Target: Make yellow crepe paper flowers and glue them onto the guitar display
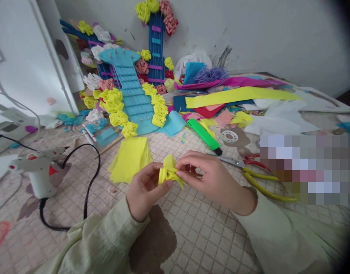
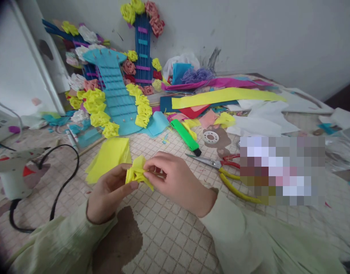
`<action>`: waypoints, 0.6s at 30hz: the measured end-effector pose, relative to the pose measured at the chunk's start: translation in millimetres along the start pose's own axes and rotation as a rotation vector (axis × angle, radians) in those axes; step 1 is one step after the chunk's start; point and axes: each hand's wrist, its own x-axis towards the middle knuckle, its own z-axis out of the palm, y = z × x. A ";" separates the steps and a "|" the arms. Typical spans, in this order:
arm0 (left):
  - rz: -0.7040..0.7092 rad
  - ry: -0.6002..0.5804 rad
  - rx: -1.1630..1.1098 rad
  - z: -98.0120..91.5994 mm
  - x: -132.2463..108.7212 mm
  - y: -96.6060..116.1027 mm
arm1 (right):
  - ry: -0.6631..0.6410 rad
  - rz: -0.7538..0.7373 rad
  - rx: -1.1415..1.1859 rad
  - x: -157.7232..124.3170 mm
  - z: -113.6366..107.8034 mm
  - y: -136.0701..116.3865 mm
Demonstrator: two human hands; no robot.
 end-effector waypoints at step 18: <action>0.061 -0.055 0.015 -0.8 0.2 6.1 | -0.002 0.184 0.115 -1.0 0.8 -4.7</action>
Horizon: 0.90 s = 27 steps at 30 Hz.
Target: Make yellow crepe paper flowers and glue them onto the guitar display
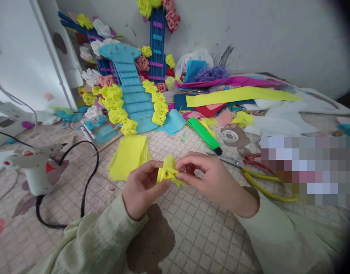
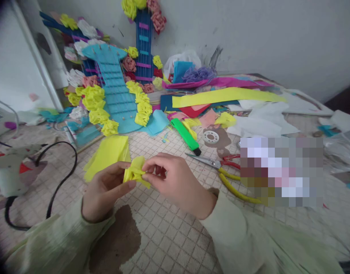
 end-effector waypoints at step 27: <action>0.194 0.008 0.235 1.1 -1.7 1.0 | -0.145 0.290 0.058 0.4 -2.0 5.7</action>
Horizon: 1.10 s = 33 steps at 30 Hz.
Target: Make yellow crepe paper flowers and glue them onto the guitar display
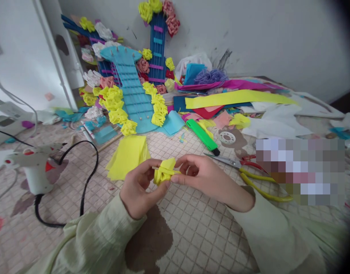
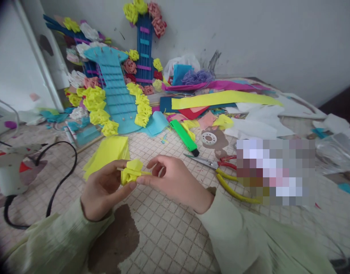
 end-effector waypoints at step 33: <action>-0.088 0.248 -0.140 -8.9 10.7 2.6 | 0.216 -0.234 -0.191 -0.4 -2.3 -5.0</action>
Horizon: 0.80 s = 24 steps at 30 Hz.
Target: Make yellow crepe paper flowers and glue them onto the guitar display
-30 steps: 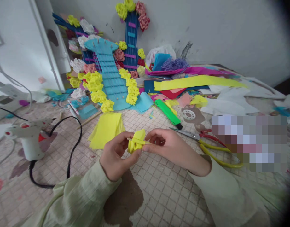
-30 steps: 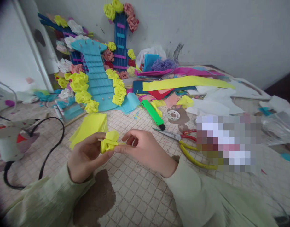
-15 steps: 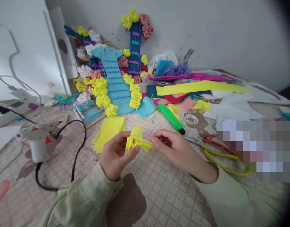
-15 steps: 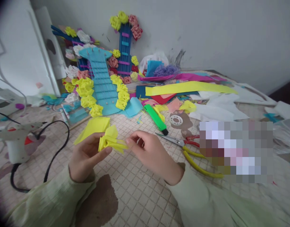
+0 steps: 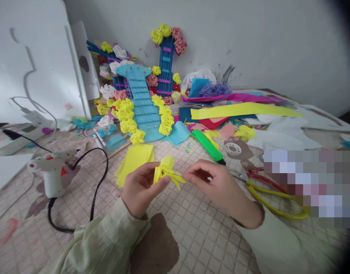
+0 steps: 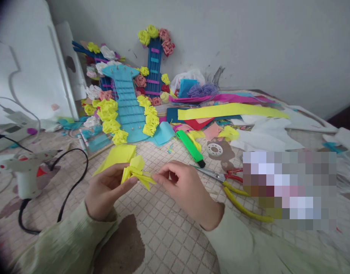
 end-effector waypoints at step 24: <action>-0.100 -0.027 0.109 -0.5 0.1 -2.3 | 0.085 -0.307 -0.191 0.0 2.2 8.1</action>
